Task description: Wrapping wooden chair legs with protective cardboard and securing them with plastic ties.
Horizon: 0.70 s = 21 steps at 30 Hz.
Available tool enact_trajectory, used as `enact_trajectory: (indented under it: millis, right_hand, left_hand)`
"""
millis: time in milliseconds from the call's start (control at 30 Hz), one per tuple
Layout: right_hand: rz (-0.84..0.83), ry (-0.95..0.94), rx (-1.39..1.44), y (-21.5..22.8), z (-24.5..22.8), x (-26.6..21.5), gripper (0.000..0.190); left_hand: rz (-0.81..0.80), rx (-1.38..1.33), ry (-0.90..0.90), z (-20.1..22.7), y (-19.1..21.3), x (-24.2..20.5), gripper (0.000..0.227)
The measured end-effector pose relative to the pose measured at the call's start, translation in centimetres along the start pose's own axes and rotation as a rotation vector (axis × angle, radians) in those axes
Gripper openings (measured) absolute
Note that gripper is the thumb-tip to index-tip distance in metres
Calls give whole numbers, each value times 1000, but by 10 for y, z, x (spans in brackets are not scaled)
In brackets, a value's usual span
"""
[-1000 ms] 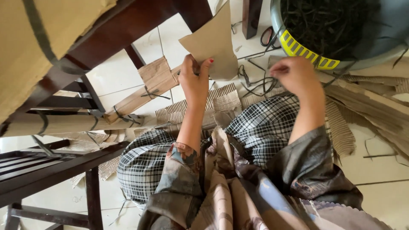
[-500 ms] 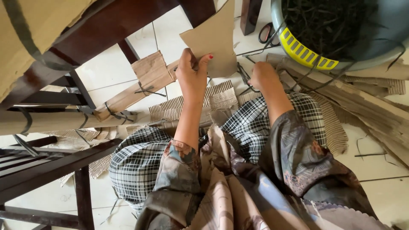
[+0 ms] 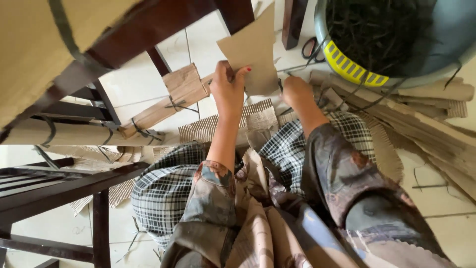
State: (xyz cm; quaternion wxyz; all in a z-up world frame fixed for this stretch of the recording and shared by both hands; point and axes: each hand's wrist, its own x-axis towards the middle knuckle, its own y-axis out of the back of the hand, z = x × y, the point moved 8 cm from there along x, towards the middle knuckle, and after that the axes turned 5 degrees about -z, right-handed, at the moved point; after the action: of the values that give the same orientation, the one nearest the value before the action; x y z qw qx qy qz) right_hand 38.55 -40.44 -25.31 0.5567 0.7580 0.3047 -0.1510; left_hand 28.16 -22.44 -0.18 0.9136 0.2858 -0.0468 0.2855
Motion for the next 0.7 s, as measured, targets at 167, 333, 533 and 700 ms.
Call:
enact_trajectory:
  millis: [167,333,533,700]
  right_hand:
    - [292,301,166,73,14,-52,39]
    - [130,387,1085,153,-1,-154,15]
    - [359,531,1100,186,0,-170,23]
    - [687,534,748,206,-38,-192,16]
  left_hand:
    - [-11,74,-34,8,4,-3,38]
    - [6,1,-11,-1,1,-3,43]
    - [239,23,-272,-9,13,-1,69]
    - [246,21,-370,16,25,-5,59]
